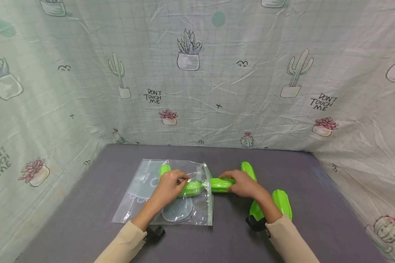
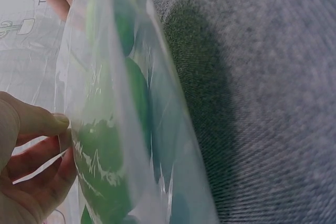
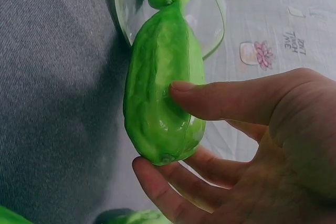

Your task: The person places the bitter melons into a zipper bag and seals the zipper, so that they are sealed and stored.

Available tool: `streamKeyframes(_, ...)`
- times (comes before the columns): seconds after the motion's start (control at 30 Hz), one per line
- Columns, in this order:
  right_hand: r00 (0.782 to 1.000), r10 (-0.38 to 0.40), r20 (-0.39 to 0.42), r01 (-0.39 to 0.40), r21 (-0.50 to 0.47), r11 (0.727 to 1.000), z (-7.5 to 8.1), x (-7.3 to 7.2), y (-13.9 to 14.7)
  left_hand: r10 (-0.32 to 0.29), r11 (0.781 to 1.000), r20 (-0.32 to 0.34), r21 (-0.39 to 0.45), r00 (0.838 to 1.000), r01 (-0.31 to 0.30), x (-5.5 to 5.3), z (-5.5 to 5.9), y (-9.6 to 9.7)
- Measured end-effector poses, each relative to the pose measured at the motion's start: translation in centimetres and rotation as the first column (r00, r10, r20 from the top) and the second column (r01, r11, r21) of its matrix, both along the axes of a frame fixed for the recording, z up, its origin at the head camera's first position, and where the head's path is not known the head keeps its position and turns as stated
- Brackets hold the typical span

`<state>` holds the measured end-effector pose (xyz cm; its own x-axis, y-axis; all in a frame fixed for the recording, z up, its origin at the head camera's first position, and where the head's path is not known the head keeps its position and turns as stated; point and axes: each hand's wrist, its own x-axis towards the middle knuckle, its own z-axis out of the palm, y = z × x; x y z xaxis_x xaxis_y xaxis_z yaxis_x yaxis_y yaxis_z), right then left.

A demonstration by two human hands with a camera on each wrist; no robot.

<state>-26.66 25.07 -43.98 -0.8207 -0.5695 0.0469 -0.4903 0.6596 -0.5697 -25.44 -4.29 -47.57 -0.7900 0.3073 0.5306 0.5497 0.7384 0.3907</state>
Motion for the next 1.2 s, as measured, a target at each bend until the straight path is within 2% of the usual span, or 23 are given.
streamKeyframes(0.5,1.0,0.002,0.018,-0.002,0.01,1.0,-0.3,-0.2,-1.5,0.001,1.0,0.003,-0.006,1.0,-0.001,0.1,0.0,0.0)
streamKeyframes(0.77,0.996,-0.066,0.062,0.065,0.015,0.998,-0.1,-0.1,-1.9,-0.002,1.0,-0.007,-0.01,1.0,0.002,-0.1,0.1,0.0)
streamKeyframes(1.2,0.998,-0.035,0.053,0.035,-0.014,0.999,-0.4,-0.5,-1.7,-0.01,1.0,0.001,-0.005,1.0,0.01,0.0,0.3,0.0)
